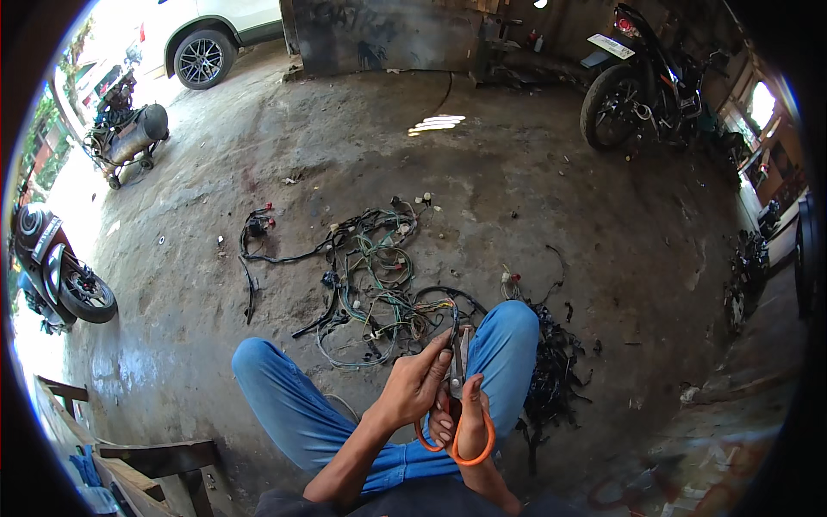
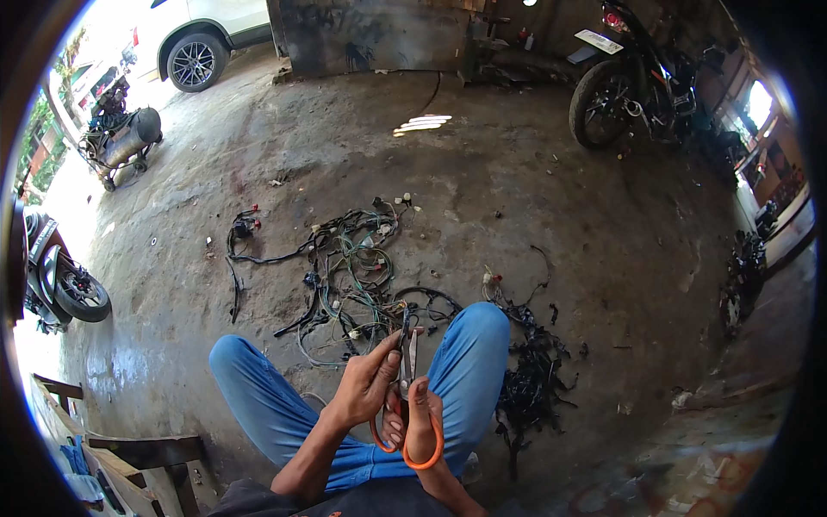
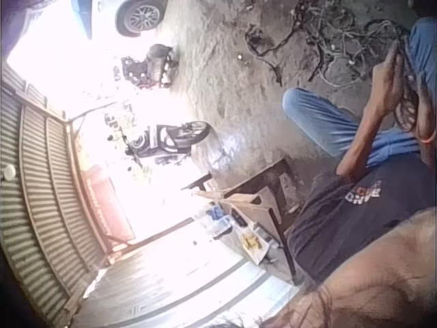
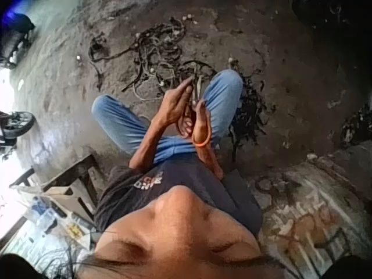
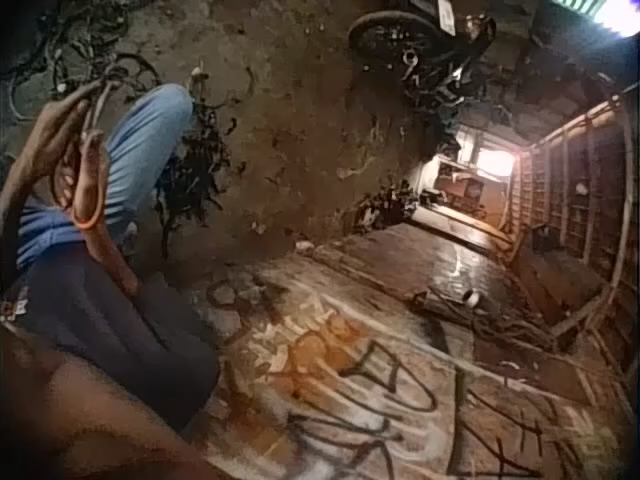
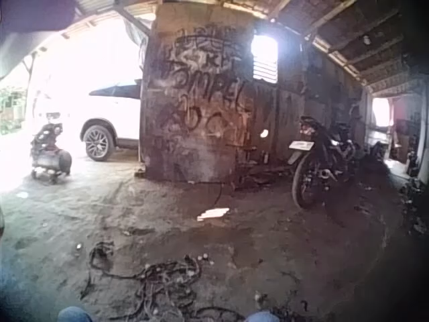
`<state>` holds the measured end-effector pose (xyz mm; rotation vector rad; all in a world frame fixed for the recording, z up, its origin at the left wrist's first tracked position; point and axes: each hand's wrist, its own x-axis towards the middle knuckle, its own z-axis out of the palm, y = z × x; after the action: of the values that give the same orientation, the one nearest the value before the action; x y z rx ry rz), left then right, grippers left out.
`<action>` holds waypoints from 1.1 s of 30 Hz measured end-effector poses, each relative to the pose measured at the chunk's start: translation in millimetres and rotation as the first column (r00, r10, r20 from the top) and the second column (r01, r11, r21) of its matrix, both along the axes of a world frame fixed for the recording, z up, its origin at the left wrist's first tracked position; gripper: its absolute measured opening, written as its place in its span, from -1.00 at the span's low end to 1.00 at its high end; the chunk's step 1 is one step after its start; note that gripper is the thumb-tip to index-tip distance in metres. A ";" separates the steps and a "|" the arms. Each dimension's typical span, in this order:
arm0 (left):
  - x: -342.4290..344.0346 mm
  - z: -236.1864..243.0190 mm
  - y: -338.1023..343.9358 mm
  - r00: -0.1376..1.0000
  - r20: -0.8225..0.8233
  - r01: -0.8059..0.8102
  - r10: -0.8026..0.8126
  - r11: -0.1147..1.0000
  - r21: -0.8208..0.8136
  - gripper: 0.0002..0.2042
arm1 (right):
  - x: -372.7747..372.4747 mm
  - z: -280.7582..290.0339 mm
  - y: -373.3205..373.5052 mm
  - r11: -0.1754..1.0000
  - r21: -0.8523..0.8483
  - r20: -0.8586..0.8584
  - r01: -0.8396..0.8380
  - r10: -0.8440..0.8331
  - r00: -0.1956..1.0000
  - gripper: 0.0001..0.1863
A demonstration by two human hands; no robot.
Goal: Inspecting and repairing a motorcycle electrical wiring harness using scissors.
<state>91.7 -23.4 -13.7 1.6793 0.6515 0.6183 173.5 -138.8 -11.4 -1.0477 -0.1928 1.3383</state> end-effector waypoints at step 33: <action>-11.0 -7.0 42.3 0.902 0.396 0.351 -0.169 0.822 -0.448 -0.45 | 24.1 -8.3 -2.4 0.912 0.232 0.132 -0.339 0.316 0.940 -0.31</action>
<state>80.7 18.9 -20.7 1.0959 0.2819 0.4649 197.6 -141.2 -19.7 -0.8851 -0.6159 1.5204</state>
